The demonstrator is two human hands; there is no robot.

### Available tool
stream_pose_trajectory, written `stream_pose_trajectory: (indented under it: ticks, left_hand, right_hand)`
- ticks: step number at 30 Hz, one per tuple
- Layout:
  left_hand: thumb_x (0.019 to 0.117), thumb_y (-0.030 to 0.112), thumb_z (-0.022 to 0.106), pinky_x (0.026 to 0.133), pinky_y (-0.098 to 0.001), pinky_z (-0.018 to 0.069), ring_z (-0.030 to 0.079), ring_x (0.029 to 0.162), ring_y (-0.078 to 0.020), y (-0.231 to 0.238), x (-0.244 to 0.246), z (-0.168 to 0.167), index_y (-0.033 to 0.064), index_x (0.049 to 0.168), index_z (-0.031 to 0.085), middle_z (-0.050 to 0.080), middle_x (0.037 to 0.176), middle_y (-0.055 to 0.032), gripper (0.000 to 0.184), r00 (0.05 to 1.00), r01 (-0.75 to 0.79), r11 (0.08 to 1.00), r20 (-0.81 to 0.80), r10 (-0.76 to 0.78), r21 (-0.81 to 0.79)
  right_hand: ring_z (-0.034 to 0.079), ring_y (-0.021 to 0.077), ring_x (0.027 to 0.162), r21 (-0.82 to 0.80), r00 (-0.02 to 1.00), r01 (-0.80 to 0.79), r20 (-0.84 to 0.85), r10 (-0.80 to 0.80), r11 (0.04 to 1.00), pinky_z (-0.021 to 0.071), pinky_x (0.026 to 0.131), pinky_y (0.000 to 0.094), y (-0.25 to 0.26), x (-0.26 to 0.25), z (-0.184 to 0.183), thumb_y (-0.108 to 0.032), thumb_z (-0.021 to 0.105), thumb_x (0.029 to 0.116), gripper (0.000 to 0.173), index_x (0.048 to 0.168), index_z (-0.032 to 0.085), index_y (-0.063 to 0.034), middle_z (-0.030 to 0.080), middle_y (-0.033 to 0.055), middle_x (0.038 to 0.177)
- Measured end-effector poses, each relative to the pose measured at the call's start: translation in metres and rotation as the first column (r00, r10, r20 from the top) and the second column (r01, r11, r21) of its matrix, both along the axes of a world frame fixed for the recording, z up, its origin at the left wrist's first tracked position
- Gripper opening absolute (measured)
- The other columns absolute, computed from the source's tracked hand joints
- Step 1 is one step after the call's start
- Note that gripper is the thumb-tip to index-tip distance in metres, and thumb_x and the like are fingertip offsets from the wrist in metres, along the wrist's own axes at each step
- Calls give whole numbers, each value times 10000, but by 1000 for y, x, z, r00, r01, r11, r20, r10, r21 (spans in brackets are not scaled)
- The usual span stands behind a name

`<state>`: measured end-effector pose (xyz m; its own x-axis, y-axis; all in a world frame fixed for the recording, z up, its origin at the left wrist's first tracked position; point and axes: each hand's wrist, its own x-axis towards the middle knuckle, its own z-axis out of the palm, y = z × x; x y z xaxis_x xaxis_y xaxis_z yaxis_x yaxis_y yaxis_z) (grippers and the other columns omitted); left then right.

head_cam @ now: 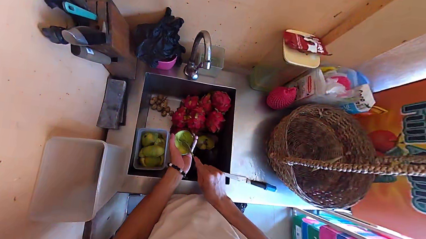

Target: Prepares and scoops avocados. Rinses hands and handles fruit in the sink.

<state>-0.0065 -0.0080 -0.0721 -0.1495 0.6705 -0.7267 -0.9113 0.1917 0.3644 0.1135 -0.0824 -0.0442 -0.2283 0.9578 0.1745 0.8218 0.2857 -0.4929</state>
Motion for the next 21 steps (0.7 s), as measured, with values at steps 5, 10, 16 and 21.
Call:
stream_pose_trajectory:
  ticks: [5,10,16,21]
  left_hand:
    - [1049,608,260,721,-352,573,674,827,-224,3,-4,4,132,1158,585,673,941,-115,587,999,1,1000,-39,-2,-23]
    - [1014,674,262,573,-274,540,657,691,-175,6,-9,5,163,1057,625,663,831,-78,628,1000,23,996,-17,-25,-89]
    - [1012,665,290,565,-278,560,651,654,-158,-1,-12,-5,166,1043,613,651,822,-59,596,993,-5,997,119,14,-79]
    - [1011,656,315,715,-372,607,699,821,-247,-4,-13,-20,123,1161,593,676,962,-131,620,957,-85,996,277,88,-22]
  right_hand:
    - [759,258,809,-320,948,4,-301,-106,948,604,774,453,1,-1,4,-141,524,1035,319,1248,743,-52,782,134,930]
    - [737,136,903,-476,862,-57,-467,-198,877,572,878,328,3,-3,-1,-162,529,1046,321,1269,724,-37,778,116,1057]
    - [437,8,517,-739,623,-171,-594,-509,652,393,498,196,17,-3,-9,-103,555,1039,266,1222,720,-2,593,-30,684]
    - [464,0,562,-711,667,-168,-592,-452,683,409,535,185,29,3,6,-114,567,1039,242,1188,732,-18,651,-25,774]
